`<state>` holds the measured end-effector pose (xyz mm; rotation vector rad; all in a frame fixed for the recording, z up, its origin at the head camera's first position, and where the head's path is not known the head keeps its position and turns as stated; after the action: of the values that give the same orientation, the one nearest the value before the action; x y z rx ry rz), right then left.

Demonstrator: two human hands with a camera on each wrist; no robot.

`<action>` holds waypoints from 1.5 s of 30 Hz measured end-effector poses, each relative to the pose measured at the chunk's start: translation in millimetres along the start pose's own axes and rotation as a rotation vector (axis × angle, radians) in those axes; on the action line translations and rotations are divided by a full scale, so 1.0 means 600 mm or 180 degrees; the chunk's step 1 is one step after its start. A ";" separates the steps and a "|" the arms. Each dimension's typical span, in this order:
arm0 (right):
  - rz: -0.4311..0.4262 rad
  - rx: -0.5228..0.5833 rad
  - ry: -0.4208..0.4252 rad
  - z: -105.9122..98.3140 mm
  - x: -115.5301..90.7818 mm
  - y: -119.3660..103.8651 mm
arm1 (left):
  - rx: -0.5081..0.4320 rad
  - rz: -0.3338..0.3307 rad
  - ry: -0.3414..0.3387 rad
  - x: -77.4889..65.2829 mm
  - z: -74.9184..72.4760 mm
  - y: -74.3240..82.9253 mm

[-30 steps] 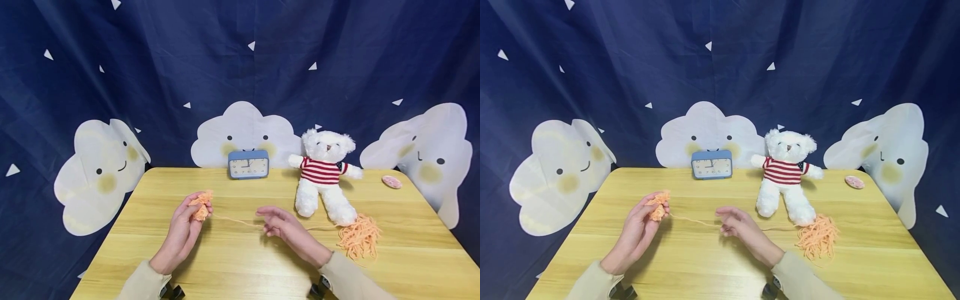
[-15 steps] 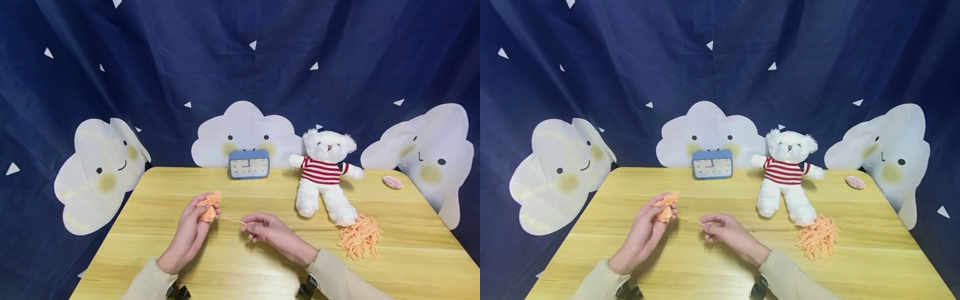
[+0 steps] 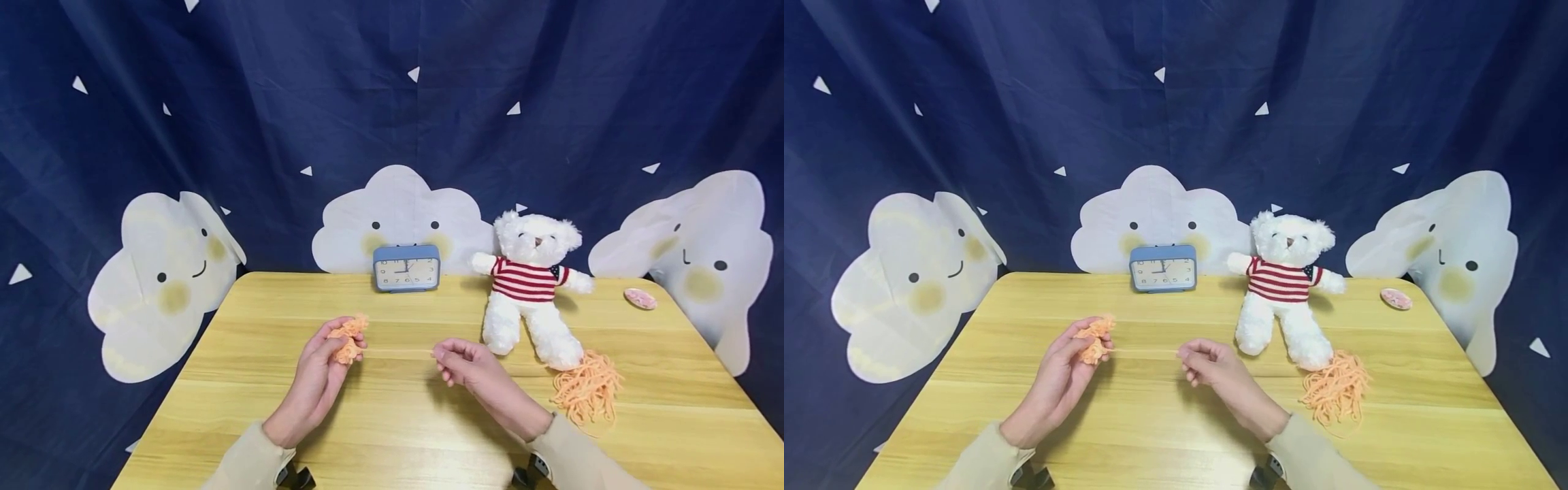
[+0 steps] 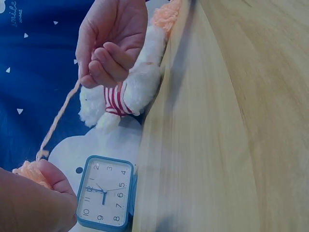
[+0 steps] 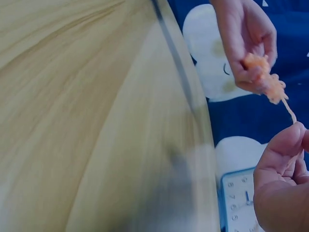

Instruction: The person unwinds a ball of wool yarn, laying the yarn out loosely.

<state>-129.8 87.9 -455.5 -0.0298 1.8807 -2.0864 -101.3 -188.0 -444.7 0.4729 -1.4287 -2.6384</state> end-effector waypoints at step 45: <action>-0.0378 0.0945 0.1048 -0.240 -0.083 -0.046 | 0.0044 -0.0125 0.0044 -0.001 0.007 -0.011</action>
<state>-122.7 241.3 -437.0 0.2958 1.7509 -2.5629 -102.0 -180.8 -447.8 0.5249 -1.4493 -2.6515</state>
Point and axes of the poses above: each hand's wrist, its own x-axis towards the middle knuckle, its own z-axis out of the palm, y = z × x, the point moved 2 cm from there along x, towards the middle knuckle, and after that the axes turned 14 degrees about y, right-handed, at the moved point
